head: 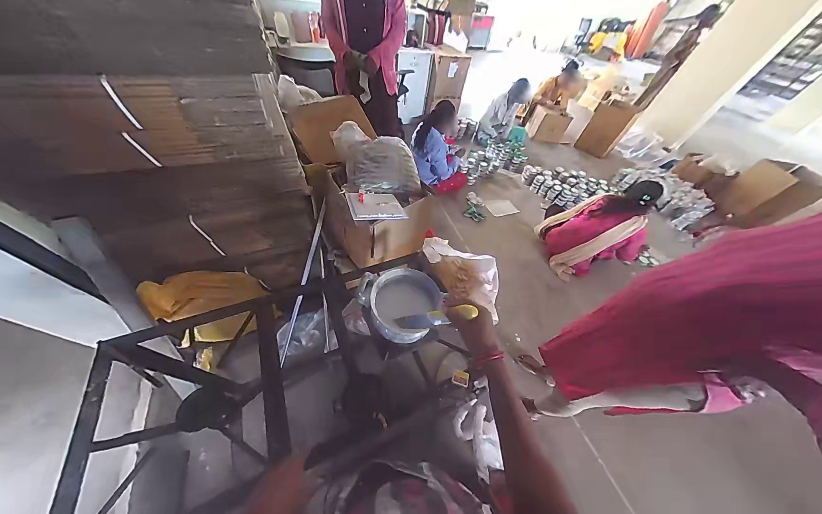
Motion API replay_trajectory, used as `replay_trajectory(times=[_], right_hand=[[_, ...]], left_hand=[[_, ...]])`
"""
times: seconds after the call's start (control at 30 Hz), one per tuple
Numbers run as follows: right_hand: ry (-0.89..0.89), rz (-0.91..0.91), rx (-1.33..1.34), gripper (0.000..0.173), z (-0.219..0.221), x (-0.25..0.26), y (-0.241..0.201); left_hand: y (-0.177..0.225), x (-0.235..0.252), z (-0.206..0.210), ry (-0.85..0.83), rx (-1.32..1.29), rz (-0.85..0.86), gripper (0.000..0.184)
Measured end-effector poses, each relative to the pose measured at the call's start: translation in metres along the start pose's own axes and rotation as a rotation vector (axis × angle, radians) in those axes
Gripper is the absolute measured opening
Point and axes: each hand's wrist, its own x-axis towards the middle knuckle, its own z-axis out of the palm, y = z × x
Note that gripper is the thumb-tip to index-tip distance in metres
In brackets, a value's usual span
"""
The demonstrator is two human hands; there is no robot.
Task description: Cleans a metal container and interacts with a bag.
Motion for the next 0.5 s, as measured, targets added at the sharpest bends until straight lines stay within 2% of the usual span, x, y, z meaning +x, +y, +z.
replay_trajectory(times=[0.1,0.17,0.23,0.33,0.43,0.5], right_hand=[[0.111,-0.007,-0.094,0.018,-0.001,0.01,0.004],[0.134,0.0,-0.04,0.018,0.013,0.013,0.008],[0.069,0.005,0.032,0.018,0.023,0.01,0.009],[-0.031,0.022,0.011,0.02,0.01,-0.001,-0.005],[0.072,0.008,-0.122,0.019,-0.008,0.005,0.001],[0.128,0.038,-0.147,0.018,-0.001,0.013,0.002]], left_hand=[[0.003,-0.001,-0.002,-0.008,0.016,-0.035,0.067],[0.004,-0.001,-0.001,-0.007,0.013,-0.032,0.069],[0.004,-0.001,0.0,-0.002,-0.006,-0.002,0.068],[0.005,-0.006,0.001,0.029,-0.069,0.03,0.065],[-0.004,0.003,0.005,0.017,-0.01,-0.027,0.068],[-0.003,-0.001,0.004,0.006,0.004,-0.06,0.069]])
